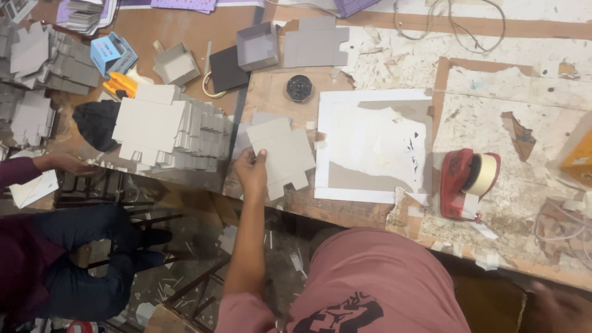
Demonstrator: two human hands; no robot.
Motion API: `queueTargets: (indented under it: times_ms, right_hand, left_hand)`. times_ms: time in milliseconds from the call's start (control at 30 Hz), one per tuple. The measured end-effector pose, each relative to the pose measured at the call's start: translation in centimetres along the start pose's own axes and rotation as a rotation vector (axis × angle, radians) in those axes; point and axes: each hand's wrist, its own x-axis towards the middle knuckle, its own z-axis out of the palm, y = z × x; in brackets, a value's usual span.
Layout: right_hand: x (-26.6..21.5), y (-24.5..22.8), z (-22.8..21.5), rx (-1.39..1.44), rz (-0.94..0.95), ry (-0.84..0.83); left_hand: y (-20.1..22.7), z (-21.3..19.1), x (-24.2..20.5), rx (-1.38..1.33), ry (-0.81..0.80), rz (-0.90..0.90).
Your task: The person folds flat cardboard pieces into small boxes and secures the edges with adhesive tape from a dispenser. They repeatedly pick up a piece, fold it, apply tape, and place the finished box aside.
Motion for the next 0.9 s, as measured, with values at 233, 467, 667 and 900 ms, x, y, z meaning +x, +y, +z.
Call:
queueTargets:
  times_ms: [233, 467, 667, 900]
  right_hand:
    - [-2.7, -15.1, 4.5, 0.401, -0.725, -0.276]
    - [-4.3, -23.5, 5.6, 0.304, -1.383, -0.218]
    - [-4.6, -23.6, 5.2, 0.086, -1.577, 0.124]
    - [-2.1, -21.2, 5.2, 0.276, -1.537, -0.172]
  left_hand:
    - [6.6, 3.3, -6.6, -0.248, -0.402, -0.037]
    - [8.6, 6.5, -11.9, -0.502, -1.166, 0.192]
    - [10.8, 5.9, -12.1, -0.037, -0.980, 0.605]
    - [14.2, 5.6, -12.7, 0.381, -1.288, 0.783]
